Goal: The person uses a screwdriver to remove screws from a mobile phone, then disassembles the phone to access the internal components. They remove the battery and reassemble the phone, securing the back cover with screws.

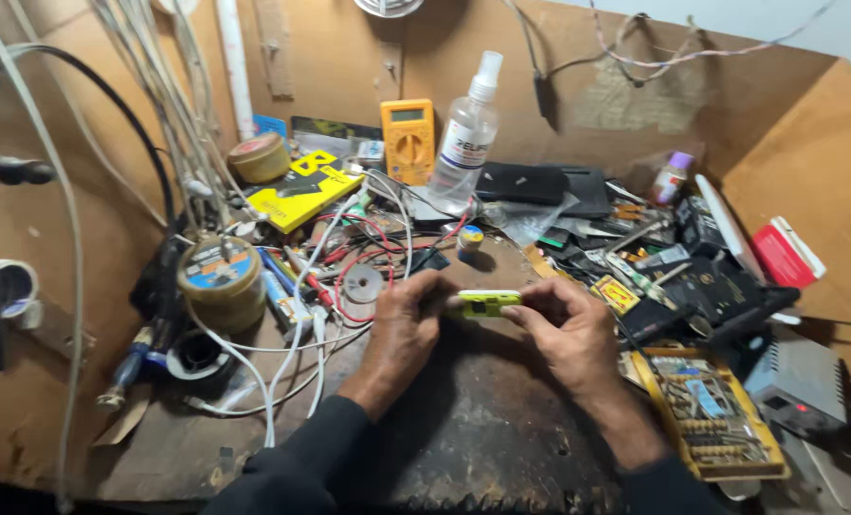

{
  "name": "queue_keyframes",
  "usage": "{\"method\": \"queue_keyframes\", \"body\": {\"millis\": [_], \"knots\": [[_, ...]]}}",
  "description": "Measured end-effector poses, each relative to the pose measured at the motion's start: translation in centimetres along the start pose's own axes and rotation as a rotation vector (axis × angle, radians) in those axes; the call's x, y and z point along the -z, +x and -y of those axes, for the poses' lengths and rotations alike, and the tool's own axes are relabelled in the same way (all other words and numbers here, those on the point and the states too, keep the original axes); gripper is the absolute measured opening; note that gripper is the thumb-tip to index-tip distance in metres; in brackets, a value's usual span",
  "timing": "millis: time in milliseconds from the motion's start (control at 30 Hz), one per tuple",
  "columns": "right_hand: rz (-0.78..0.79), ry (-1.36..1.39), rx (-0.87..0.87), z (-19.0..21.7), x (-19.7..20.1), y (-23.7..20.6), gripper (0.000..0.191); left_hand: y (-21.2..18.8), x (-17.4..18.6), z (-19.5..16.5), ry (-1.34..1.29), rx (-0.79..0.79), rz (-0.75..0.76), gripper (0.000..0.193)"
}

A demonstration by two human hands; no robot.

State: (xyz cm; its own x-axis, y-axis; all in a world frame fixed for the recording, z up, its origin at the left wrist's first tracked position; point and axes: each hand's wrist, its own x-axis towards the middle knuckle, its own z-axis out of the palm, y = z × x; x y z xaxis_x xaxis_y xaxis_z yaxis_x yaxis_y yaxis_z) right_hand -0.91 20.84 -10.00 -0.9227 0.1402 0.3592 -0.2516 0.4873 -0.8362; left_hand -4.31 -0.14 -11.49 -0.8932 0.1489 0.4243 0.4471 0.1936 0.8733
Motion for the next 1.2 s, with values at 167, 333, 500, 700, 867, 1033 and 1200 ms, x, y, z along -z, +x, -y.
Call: {"method": "queue_keyframes", "body": {"millis": [167,333,500,700,867,1033,1200], "knots": [[-0.015,0.047,-0.018,-0.2,-0.5,0.3,0.011,0.7,0.1,-1.2,-0.088,-0.229,0.059,0.026],[0.035,0.228,-0.021,-1.5,-1.5,1.0,0.013,1.9,-0.2,-1.5,0.146,-0.305,0.016,0.021],[0.081,0.191,-0.059,-4.0,-1.2,1.6,0.017,2.7,-1.7,-0.9,0.204,0.033,0.107,0.019],[0.062,0.209,-0.214,-5.0,-1.7,2.6,0.018,3.0,-2.7,-0.4,0.307,0.033,0.053,0.023],[0.009,0.107,-0.304,-3.9,1.3,1.9,0.024,2.8,-2.7,-0.8,0.301,0.163,0.103,0.024],[-0.236,0.034,-0.211,-4.1,6.4,0.8,0.02,1.4,-1.5,-0.4,0.437,0.105,0.051,0.022],[-0.294,-0.192,-0.212,-4.0,8.2,-0.2,0.017,0.3,-2.2,-0.7,0.516,-0.101,-0.001,0.031]]}}
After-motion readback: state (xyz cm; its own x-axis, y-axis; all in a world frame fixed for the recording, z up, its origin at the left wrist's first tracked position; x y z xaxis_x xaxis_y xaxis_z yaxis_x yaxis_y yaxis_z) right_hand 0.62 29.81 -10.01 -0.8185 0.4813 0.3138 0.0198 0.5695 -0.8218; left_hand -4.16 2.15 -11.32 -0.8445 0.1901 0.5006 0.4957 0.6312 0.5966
